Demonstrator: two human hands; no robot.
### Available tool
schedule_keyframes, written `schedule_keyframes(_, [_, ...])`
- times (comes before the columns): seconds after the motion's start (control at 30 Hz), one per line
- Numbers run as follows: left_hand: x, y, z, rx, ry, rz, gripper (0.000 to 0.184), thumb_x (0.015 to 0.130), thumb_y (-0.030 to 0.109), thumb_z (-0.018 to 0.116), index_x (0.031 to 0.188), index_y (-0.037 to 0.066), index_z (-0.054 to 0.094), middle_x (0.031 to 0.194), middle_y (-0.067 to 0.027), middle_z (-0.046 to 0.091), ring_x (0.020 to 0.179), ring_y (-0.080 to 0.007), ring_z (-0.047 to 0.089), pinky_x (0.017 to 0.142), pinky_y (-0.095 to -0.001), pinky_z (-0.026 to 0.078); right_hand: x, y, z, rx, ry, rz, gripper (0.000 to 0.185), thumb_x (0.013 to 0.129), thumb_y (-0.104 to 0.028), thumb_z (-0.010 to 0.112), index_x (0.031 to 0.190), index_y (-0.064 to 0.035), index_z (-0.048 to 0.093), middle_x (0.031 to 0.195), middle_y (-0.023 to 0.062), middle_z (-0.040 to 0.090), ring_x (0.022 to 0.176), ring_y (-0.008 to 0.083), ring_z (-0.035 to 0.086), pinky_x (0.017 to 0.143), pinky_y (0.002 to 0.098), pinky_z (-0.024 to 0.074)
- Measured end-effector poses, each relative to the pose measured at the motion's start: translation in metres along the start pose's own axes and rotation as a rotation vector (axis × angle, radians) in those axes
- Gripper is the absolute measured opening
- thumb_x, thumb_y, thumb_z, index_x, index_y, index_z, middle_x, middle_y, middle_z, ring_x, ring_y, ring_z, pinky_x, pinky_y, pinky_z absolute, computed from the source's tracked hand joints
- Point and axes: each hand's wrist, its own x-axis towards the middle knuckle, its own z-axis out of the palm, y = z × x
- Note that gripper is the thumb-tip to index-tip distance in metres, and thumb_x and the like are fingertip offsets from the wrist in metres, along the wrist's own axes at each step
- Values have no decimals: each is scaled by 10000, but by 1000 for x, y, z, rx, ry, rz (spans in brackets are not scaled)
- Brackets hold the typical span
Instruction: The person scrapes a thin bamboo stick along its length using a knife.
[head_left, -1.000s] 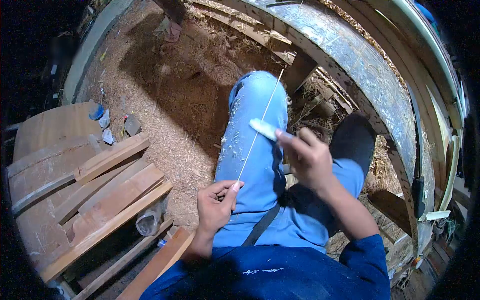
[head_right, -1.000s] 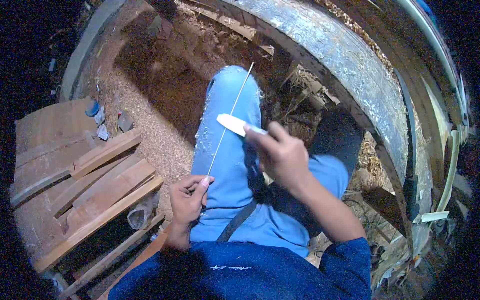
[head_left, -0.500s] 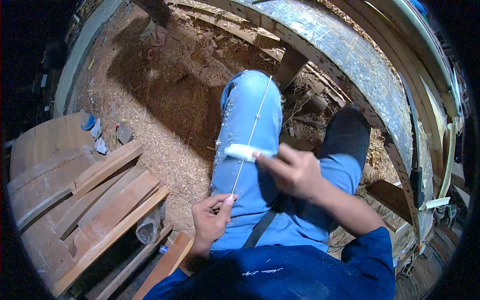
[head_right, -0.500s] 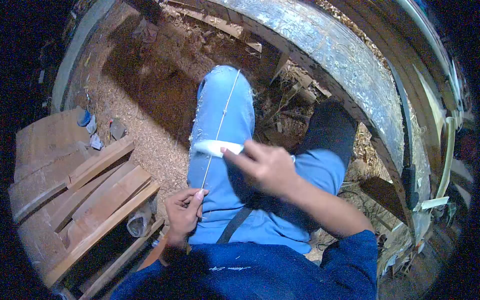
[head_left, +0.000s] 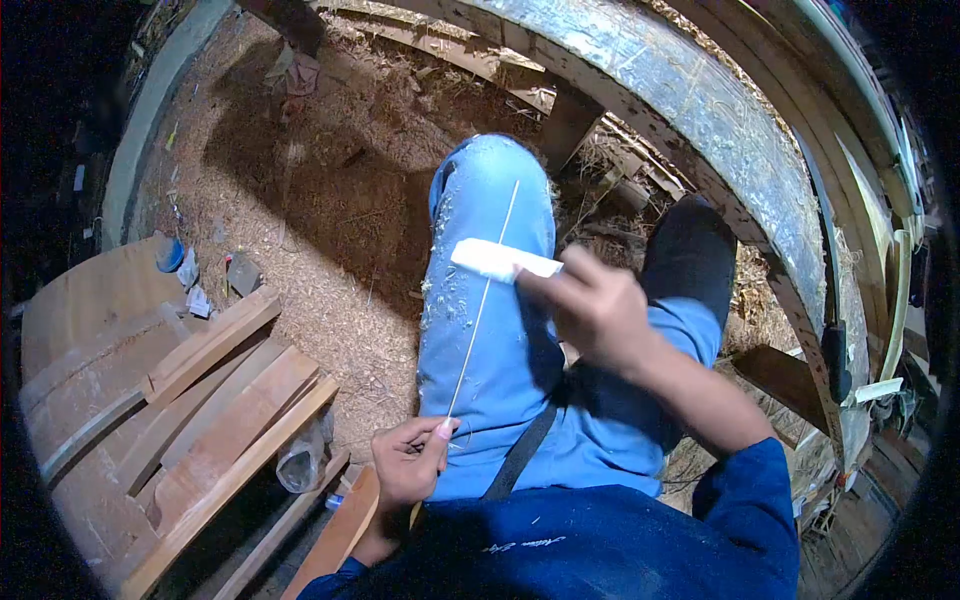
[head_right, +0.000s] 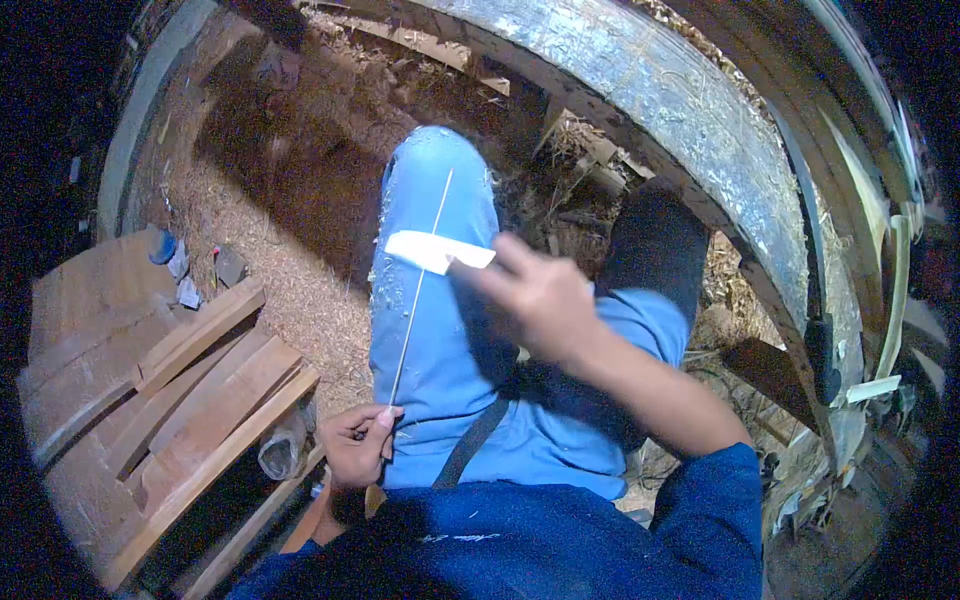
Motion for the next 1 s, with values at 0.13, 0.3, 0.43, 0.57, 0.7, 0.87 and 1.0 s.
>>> schedule_keyframes(0.13, [-1,5,-4,19,12,-27,143,1003,41,691,1027,-71,776,620,-9,621,519,-39,527,477,-222,373,8,10,3,23,143,135,571,733,-87,774,1279,-247,723,873,89,561,640,297,679,533,444,562])
schedule_keyframes(0.3, [-2,7,-4,92,24,-11,139,996,33,691,1012,-73,780,624,-13,632,520,-41,536,478,-219,378,4,-15,3,28,41,65,399,863,-144,750,1252,-233,732,831,98,566,627,329,670,528,467,546])
schedule_keyframes(0.43, [-5,6,-6,64,56,-22,152,997,55,695,1004,-70,781,640,-9,644,518,-39,525,478,-223,374,18,15,0,-53,194,253,361,885,-157,740,1236,-240,727,848,80,565,620,309,675,507,458,545])
schedule_keyframes(0.57, [-6,4,-7,92,43,-23,131,989,20,691,1008,-73,781,630,-13,639,519,-41,545,480,-213,386,3,-4,6,-100,44,45,592,773,-111,743,1334,-294,699,878,80,568,637,245,694,508,410,571])
schedule_keyframes(0.7, [-12,4,-12,114,45,-44,133,991,21,689,1011,-74,780,628,-10,635,520,-43,545,483,-211,387,19,56,-4,-113,256,309,468,831,-76,747,1276,-220,730,895,153,689,700,323,698,657,429,591])
schedule_keyframes(0.87, [-11,-1,-10,80,49,-80,147,1001,46,692,1020,-71,779,632,-10,638,516,-43,542,479,-213,385,26,48,7,434,506,437,255,1000,-184,721,1231,-84,760,809,141,736,751,163,689,719,329,538])
schedule_keyframes(1.0, [-8,2,-8,81,45,-61,155,1006,59,694,1019,-70,779,637,-12,641,517,-45,543,481,-213,385,22,18,-7,794,225,740,285,1013,-168,703,1284,-92,750,813,31,630,689,115,575,660,267,498])
